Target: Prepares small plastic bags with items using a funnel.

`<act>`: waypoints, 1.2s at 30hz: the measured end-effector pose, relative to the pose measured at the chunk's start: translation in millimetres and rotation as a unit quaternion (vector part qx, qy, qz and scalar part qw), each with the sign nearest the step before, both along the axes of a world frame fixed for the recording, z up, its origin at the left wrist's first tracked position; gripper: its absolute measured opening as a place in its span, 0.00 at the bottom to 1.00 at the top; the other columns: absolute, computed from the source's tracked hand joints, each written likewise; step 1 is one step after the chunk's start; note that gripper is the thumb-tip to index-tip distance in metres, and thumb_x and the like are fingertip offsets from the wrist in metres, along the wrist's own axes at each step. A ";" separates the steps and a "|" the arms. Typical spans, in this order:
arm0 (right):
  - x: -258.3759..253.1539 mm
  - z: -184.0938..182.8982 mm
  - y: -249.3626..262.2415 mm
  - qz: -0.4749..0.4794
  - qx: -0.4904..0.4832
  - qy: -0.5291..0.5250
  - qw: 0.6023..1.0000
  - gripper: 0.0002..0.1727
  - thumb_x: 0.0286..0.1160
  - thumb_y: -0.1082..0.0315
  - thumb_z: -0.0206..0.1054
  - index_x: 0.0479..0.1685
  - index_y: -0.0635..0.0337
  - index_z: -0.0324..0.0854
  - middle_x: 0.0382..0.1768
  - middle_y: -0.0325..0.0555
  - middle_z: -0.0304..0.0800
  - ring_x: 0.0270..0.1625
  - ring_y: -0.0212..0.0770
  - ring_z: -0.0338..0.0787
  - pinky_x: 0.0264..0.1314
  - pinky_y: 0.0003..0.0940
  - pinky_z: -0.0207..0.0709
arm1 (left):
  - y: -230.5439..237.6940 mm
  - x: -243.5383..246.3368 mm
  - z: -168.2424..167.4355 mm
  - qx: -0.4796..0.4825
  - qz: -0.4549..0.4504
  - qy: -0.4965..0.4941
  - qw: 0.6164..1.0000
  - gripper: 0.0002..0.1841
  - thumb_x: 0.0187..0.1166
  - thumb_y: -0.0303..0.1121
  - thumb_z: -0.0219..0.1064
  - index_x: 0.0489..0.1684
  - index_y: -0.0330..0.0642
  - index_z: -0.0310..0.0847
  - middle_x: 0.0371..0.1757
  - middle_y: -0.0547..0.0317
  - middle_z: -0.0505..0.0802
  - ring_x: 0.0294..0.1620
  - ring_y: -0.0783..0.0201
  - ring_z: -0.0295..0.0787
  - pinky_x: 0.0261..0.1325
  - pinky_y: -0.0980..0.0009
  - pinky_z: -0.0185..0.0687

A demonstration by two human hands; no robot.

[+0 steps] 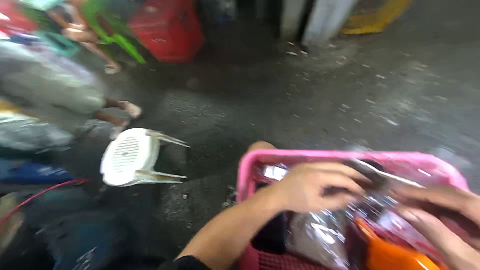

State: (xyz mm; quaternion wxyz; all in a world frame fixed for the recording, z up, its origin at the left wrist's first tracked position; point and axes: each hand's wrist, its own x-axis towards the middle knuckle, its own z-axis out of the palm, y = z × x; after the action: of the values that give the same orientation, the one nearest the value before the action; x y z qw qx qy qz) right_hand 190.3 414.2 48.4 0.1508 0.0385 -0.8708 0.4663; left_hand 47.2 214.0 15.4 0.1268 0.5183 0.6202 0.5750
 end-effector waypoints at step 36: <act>96.2 -36.9 27.1 0.027 0.154 -0.283 0.946 0.18 0.71 0.70 0.68 0.58 0.43 0.92 0.67 0.35 0.90 0.74 0.45 0.84 0.78 0.48 0.76 | -6.9 -1.1 -14.3 -0.187 0.125 0.026 0.974 0.09 0.75 0.42 0.73 0.46 0.55 0.93 0.53 0.72 0.93 0.57 0.76 0.89 0.60 0.74 0.88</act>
State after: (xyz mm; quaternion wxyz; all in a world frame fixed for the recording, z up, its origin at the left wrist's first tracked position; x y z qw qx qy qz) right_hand 286.5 441.3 11.4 -0.1225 -0.0492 -0.9374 0.3222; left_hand 46.1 207.0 1.1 0.1322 0.4182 0.7799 0.4466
